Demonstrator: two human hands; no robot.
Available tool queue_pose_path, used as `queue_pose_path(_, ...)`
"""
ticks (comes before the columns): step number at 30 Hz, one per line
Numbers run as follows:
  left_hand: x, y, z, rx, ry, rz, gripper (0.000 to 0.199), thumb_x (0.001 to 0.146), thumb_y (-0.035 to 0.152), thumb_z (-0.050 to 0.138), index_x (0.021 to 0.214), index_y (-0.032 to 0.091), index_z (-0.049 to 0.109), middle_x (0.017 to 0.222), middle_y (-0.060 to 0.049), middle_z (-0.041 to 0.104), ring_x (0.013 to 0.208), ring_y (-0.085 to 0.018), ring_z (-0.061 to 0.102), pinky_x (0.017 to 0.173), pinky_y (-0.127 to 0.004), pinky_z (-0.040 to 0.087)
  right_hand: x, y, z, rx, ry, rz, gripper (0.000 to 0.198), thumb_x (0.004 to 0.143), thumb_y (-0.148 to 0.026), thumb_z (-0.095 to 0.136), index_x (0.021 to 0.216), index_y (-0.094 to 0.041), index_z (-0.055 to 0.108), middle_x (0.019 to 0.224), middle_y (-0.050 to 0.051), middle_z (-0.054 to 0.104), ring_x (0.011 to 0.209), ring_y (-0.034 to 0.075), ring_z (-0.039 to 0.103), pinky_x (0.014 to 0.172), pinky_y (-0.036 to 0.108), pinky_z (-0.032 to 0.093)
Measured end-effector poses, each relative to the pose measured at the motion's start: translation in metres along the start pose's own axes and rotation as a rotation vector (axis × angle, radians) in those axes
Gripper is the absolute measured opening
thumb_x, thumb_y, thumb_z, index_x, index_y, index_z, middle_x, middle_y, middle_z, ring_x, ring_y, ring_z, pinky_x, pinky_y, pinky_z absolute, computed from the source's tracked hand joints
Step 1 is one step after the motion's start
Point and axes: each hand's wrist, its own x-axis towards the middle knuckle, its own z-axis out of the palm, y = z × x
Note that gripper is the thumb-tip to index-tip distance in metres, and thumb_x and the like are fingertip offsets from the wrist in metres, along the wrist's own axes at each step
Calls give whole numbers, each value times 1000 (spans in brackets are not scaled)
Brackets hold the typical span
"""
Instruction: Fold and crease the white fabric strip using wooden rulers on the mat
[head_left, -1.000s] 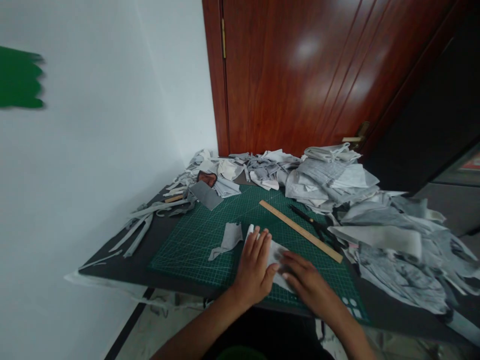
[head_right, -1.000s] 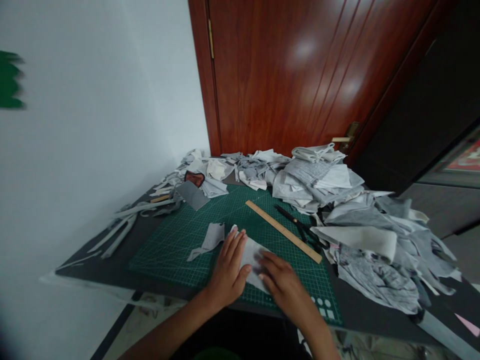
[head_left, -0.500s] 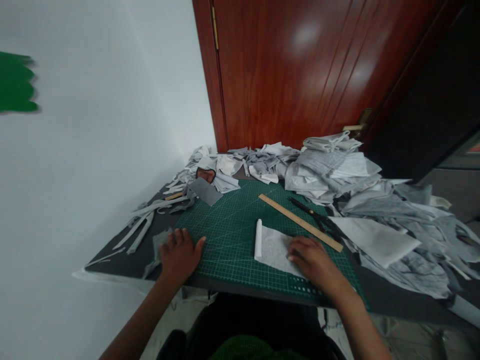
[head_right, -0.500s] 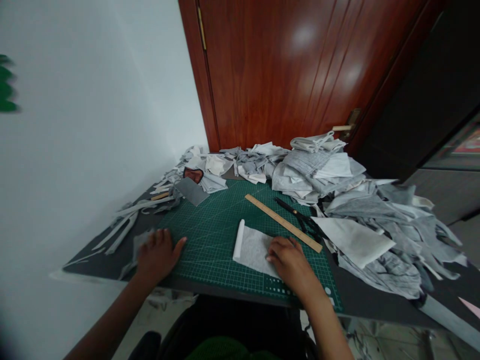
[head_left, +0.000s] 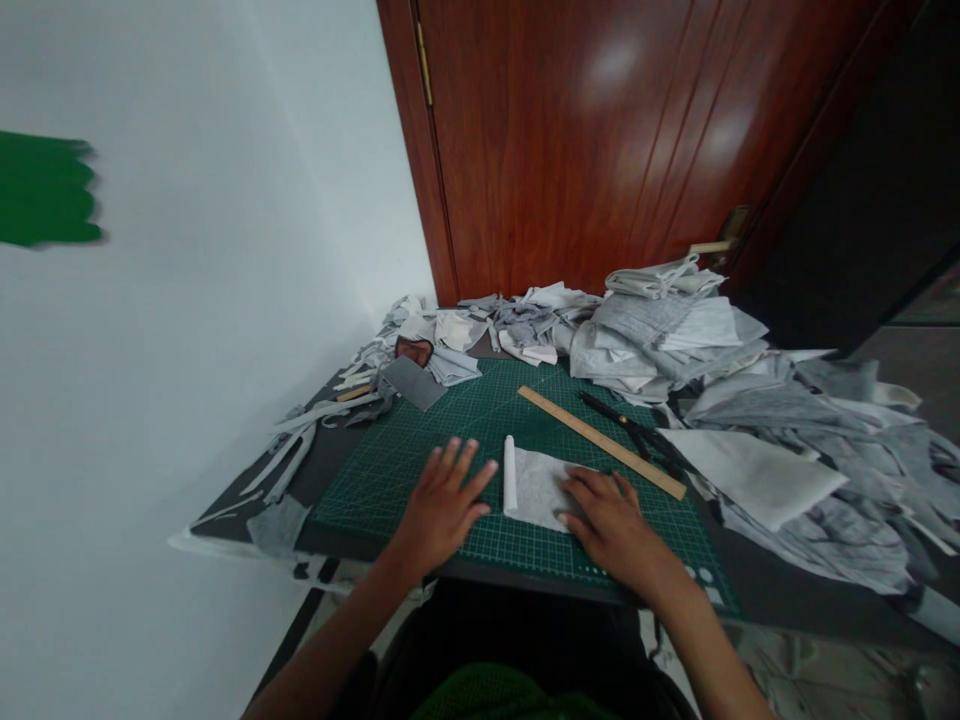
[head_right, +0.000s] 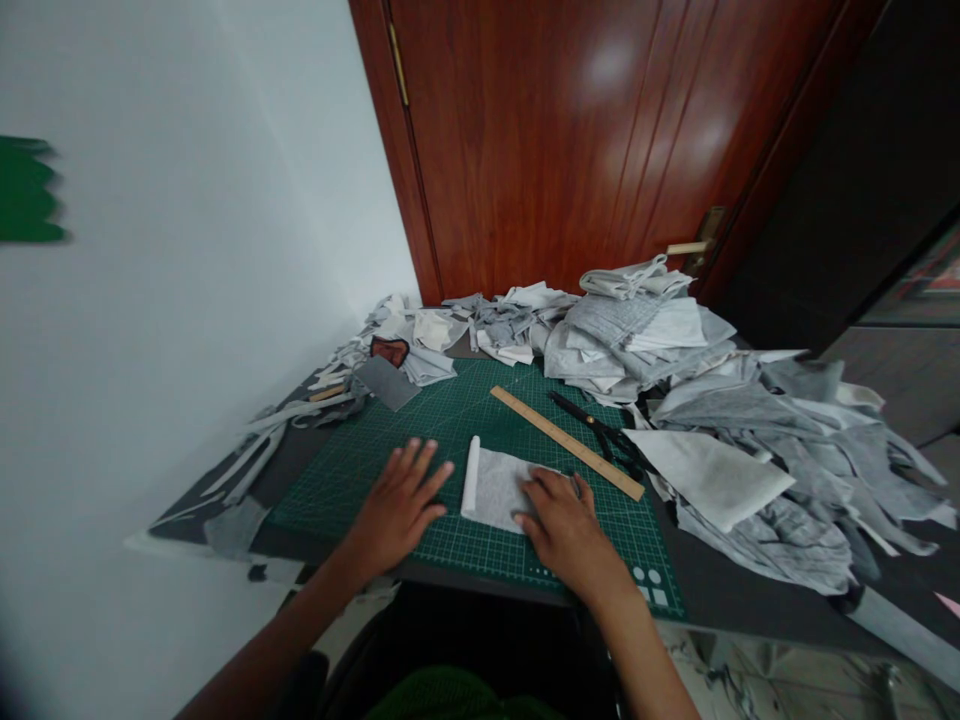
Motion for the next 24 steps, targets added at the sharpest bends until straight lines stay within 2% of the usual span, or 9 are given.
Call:
queue_pose_path(2,18,16,7,-76,-2,45,68,100,51,59,161,30,37,173,-9,23,160,-38,14,126,-62,24,0,-2,3,9,-4,9,36,99,-28,57,134,-21,61,150,17,56,141,32,50,121,64,25)
queue_pose_path(5,28,13,16,-76,-46,-193,64,104,51,50,161,25,37,173,-12,20,159,-42,14,123,-64,25,1,0,5,39,-24,12,36,100,-30,56,134,-23,61,151,15,56,143,31,49,123,65,21)
queue_pose_path(8,7,-25,18,5,-212,-541,69,105,52,41,158,7,42,164,-23,37,153,-46,29,122,-63,27,2,5,6,66,-32,29,34,99,-32,57,132,-25,61,152,14,56,144,30,48,123,64,20)
queue_pose_path(12,-51,-84,3,164,-239,-995,84,102,63,35,157,0,38,162,-32,33,150,-57,24,114,-76,25,3,8,8,79,-35,35,32,98,-34,59,128,-25,62,151,13,56,143,29,49,124,62,20)
queue_pose_path(14,-76,-98,-6,157,-258,-1080,88,101,66,33,160,1,33,163,-34,30,150,-59,21,110,-80,24,3,9,9,72,-37,34,32,98,-34,59,129,-24,63,150,13,57,143,30,48,124,62,19)
queue_pose_path(16,-87,-99,-11,153,-250,-1050,86,102,65,34,161,4,31,164,-34,27,150,-62,17,107,-83,24,4,8,9,59,-34,36,33,97,-33,60,129,-24,63,149,13,57,142,31,49,124,63,18)
queue_pose_path(19,-75,-82,-9,236,-58,-871,74,104,52,40,165,11,26,170,-28,18,155,-56,5,112,-82,20,3,6,7,35,-31,12,35,98,-33,58,131,-23,63,150,14,57,141,31,50,124,65,18)
queue_pose_path(21,-54,-65,-5,218,2,-608,65,104,42,47,162,16,36,172,-23,16,158,-49,0,119,-76,16,3,3,4,29,-35,-24,37,100,-32,55,135,-23,62,152,15,56,143,30,49,124,65,18)
queue_pose_path(24,-15,-29,1,28,-2,-130,60,100,42,60,157,26,45,172,-14,22,160,-42,6,124,-66,22,3,-4,1,28,-42,-53,39,102,-28,51,140,-24,60,154,15,55,145,30,48,123,68,19)
